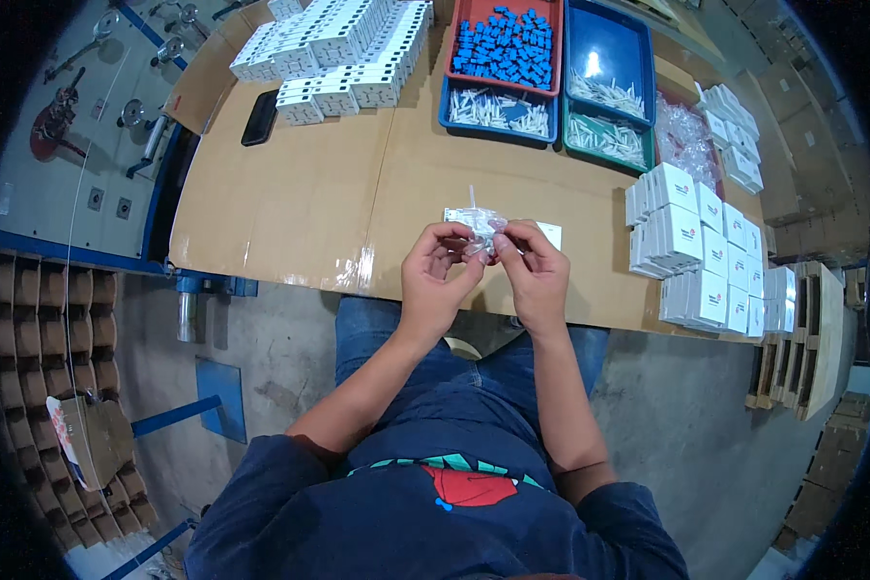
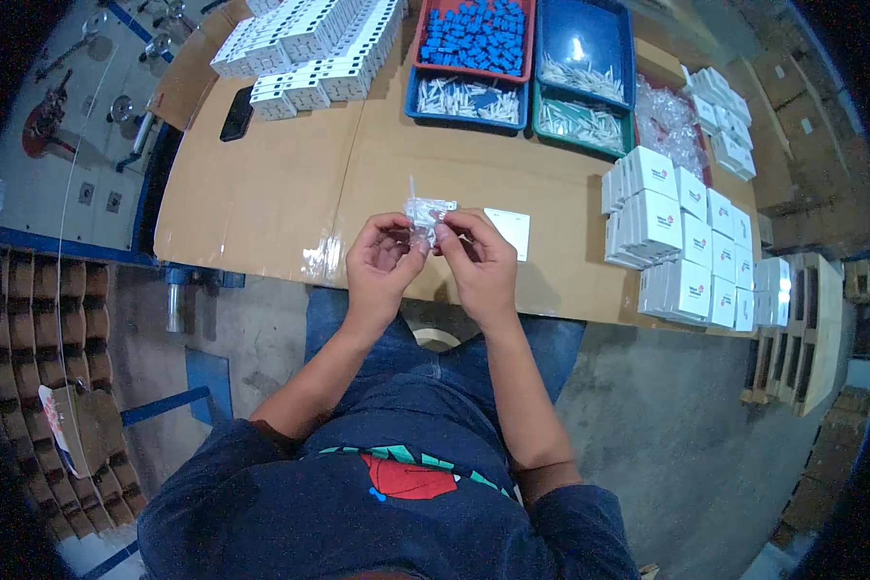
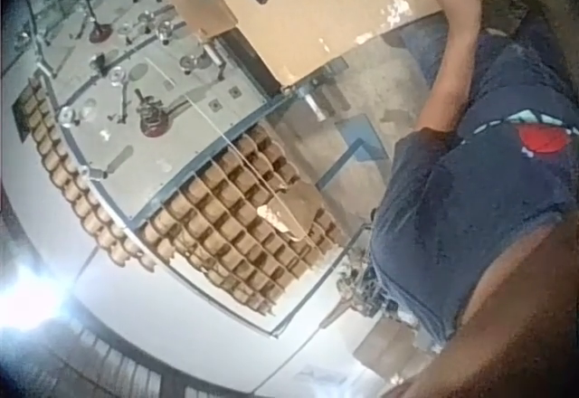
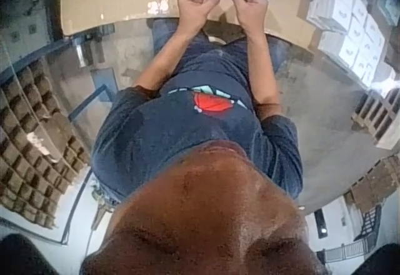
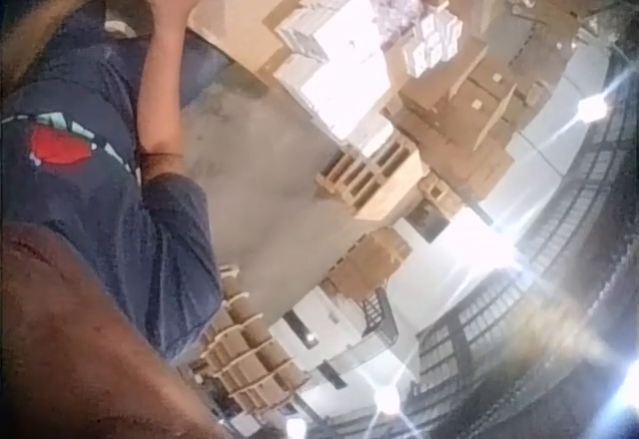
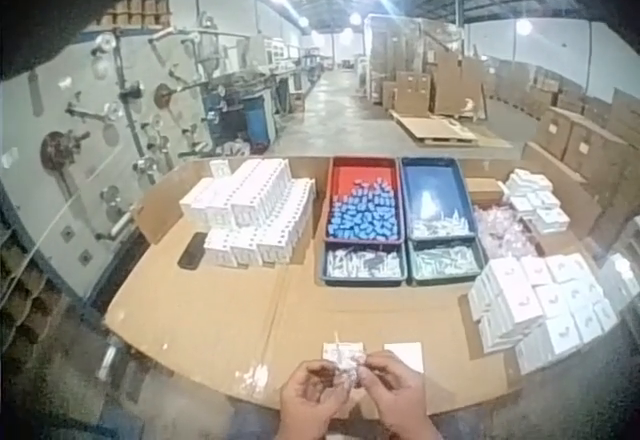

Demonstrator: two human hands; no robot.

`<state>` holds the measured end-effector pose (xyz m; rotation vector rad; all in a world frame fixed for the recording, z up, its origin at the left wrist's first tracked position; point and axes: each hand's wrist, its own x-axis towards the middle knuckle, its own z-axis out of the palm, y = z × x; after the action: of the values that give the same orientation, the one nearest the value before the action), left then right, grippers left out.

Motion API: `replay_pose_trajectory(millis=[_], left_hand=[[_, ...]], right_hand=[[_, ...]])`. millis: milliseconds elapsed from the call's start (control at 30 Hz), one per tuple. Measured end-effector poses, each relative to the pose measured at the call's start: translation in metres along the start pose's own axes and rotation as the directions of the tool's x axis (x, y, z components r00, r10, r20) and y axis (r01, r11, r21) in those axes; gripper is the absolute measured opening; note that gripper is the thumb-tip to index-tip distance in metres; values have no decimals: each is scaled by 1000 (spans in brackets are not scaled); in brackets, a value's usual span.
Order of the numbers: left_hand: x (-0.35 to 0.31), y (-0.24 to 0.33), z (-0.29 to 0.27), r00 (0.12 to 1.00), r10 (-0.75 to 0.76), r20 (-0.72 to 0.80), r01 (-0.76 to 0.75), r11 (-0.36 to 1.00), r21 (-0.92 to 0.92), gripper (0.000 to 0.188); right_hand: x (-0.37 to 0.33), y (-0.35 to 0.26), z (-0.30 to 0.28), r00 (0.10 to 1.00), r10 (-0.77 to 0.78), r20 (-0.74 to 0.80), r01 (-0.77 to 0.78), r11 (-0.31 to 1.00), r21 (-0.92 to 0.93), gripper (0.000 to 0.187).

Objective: Assembling and packaging products into small white boxes at a workbench.

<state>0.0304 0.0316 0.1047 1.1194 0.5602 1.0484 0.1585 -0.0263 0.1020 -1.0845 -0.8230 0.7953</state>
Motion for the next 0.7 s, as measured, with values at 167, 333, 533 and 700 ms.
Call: replay_pose_trajectory(millis=[167,333,533,700], left_hand=[[-5,-5,-4,998,-12,-54,12,1000,12,28],[-4,-5,-6,999,-20,-42,23,998,64,24],[0,-8,-8,999,35,-2,-35,996,86,16],[1,-5,-4,999,25,24,-26,997,76,12]], right_hand=[[-5,-10,2,999,22,28,-21,999,-41,21],[-1,-5,3,999,-1,45,-1,998,56,27],[2,-2,-1,997,20,72,-25,998,59,23],[3,-1,-3,998,18,67,-25,995,99,16]])
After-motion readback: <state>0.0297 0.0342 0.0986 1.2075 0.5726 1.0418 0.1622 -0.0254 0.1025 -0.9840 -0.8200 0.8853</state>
